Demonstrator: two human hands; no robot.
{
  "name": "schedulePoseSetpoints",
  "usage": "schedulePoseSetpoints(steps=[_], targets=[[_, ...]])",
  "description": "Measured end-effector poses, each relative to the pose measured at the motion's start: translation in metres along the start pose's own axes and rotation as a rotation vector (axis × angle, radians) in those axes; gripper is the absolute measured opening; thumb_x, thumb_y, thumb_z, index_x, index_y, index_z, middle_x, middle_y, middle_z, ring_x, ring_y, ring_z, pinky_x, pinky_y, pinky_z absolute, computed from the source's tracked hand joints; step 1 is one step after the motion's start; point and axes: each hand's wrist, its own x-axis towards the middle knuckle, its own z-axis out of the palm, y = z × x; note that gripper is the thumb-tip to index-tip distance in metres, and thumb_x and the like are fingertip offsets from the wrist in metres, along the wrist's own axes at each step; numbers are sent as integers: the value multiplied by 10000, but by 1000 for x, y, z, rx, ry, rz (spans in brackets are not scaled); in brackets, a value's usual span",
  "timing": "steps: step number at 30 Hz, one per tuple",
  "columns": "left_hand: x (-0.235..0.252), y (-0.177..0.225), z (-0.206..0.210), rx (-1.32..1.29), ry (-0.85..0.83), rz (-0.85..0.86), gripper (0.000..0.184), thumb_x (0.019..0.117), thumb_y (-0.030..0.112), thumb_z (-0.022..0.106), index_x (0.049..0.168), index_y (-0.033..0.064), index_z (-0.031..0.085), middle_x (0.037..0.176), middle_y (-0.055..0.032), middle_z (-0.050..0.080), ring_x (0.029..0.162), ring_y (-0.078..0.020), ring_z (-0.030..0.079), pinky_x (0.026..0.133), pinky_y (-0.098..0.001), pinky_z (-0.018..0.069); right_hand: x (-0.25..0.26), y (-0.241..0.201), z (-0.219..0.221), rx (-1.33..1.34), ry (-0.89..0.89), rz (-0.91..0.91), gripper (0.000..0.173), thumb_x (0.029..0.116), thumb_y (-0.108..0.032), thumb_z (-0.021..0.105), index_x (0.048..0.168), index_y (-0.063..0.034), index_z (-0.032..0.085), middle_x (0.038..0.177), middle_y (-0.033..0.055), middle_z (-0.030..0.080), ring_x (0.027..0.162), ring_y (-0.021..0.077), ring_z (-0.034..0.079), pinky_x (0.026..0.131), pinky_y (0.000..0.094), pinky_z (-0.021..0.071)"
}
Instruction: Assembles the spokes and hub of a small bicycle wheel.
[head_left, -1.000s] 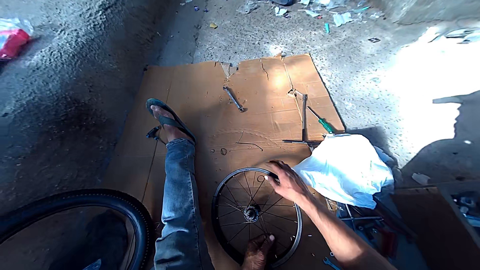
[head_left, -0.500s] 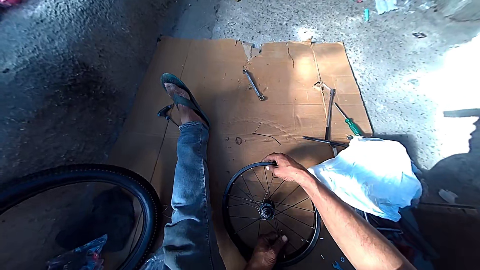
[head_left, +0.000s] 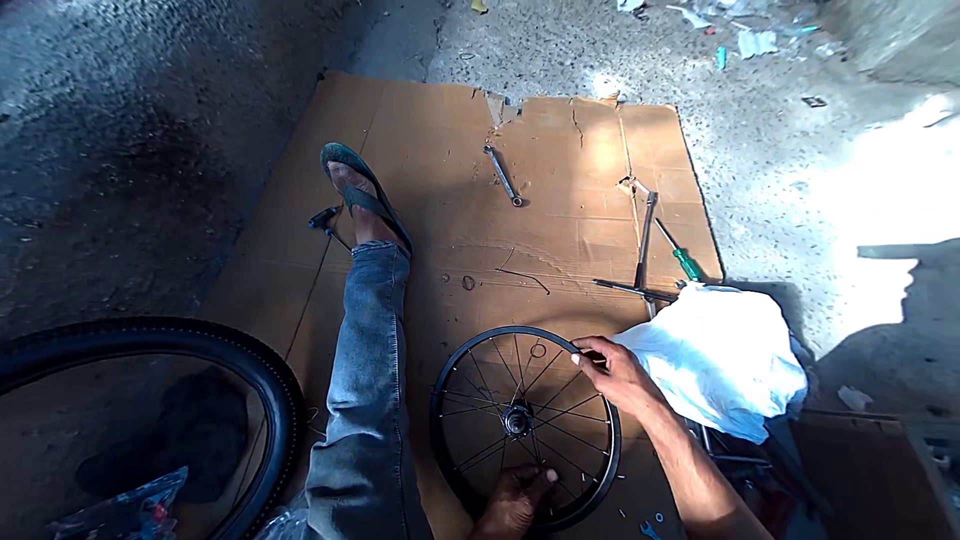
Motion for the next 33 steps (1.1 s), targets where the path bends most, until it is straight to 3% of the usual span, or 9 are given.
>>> schedulePoseSetpoints(steps=[5, 11, 13, 15, 19, 21, 24, 30, 33], targets=[[0, 3, 5, -4, 10, 10, 245, 1037, 184, 614, 993, -32, 721, 880, -121, 751, 825, -192, 727, 806, -372, 616, -5, 2, 11, 176, -44, 62, 471, 1003, -173, 616, 1462, -248, 542, 1287, 44, 659, 959, 186, 693, 848, 431, 593], [-7, 11, 15, 5, 79, -12, 222, 1041, 132, 594, 1006, -47, 722, 880, -132, 758, 818, -194, 735, 796, -353, 621, 10, 2, 11, 517, -143, 177, 316, 955, -30, 613, 1246, -114, 704, 1103, 88, 692, 817, 179, 640, 712, 357, 539], [-8, 14, 20, -14, 90, -8, 236, 1050, 126, 575, 1027, -66, 710, 898, -164, 757, 840, -224, 741, 818, -379, 623, 10, 3, 6, 620, -162, 158, 348, 969, -72, 628, 1312, -109, 667, 1160, 102, 677, 889, 188, 645, 765, 369, 543], [-9, 17, 22, -28, 96, 6, 245, 1052, 125, 568, 1036, -72, 713, 897, -172, 757, 836, -231, 742, 814, -384, 624, 0, 4, -4, 689, -113, 127, 411, 995, -184, 638, 1404, -173, 602, 1310, 70, 650, 1090, 213, 653, 896, 424, 554], [-8, 17, 19, -35, 70, 38, 260, 1055, 152, 565, 1031, -61, 713, 909, -175, 756, 846, -249, 744, 805, -404, 632, -50, 32, -10, 371, 201, 92, 313, 1054, -266, 553, 1320, -134, 654, 1221, 46, 698, 1061, 181, 688, 926, 434, 582], [-6, 19, 21, -49, 71, 52, 262, 1050, 158, 575, 1020, -59, 717, 900, -178, 755, 837, -257, 746, 809, -410, 631, -87, 58, 2, 123, 238, 135, 243, 1023, -209, 565, 1170, -93, 721, 1084, 70, 714, 939, 195, 691, 865, 435, 582], [-4, 24, 27, -64, 93, 36, 253, 1052, 160, 575, 1033, -53, 710, 854, -170, 742, 776, -251, 735, 756, -398, 628, -146, 93, 34, -114, 211, 135, 205, 926, -161, 627, 1056, -63, 751, 1072, 127, 711, 935, 257, 704, 842, 461, 597], [3, 29, 36, -118, 124, 14, 249, 1057, 146, 564, 1068, -66, 694, 832, -177, 724, 717, -250, 722, 718, -396, 634, -199, 124, 80, -291, 200, 51, 214, 966, -170, 646, 1156, -113, 727, 1129, 112, 689, 1011, 257, 693, 876, 415, 594], [6, 33, 41, -141, 154, -21, 250, 1054, 162, 581, 1085, -60, 693, 828, -185, 717, 692, -254, 715, 673, -395, 630, -197, 127, 87, -382, 182, 1, 161, 965, -118, 628, 1082, -103, 737, 1068, 100, 693, 988, 243, 692, 861, 387, 595]])
